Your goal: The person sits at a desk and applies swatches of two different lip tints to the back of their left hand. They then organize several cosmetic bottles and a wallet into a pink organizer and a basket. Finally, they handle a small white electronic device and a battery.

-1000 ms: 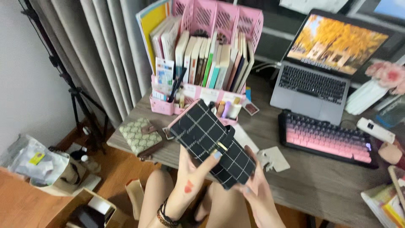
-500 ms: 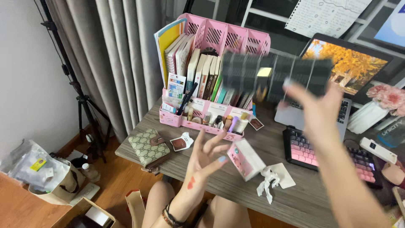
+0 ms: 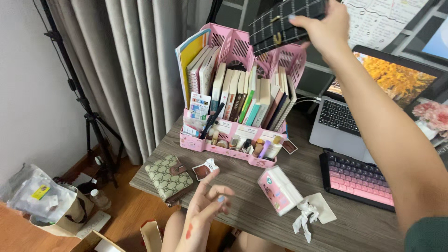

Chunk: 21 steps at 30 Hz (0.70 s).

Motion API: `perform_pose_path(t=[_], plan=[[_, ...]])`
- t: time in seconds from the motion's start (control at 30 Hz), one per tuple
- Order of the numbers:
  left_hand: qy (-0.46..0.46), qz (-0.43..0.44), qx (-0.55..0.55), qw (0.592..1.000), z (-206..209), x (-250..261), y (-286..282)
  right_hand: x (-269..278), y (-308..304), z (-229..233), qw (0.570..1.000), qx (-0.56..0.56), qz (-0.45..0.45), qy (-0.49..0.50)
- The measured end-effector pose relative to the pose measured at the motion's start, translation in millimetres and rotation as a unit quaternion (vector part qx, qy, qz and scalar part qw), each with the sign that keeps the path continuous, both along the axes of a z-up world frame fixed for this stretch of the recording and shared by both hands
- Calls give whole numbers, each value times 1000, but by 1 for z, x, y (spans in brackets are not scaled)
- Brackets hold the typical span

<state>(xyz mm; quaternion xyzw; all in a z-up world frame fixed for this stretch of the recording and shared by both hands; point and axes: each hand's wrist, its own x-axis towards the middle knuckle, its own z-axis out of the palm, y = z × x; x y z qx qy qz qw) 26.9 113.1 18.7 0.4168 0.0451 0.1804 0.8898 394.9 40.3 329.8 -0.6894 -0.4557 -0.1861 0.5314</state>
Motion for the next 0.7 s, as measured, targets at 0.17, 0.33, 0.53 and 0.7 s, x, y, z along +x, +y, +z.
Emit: perform_pose_path(t=[0.17,0.33,0.53,0.7], plan=[[-17,-19,1,1000,-28,5,7,11,56,5,984,-116,-137,11],[-6,-25,-13,1000,-71,6,24,25,82,7,972,-142,-190,-9],[-32,-80,2,996,-122,6,55,112,56,23,968,-171,-182,13],[9,-94,9,996,-138,15,59,133,21,20,921,-252,-297,-25]])
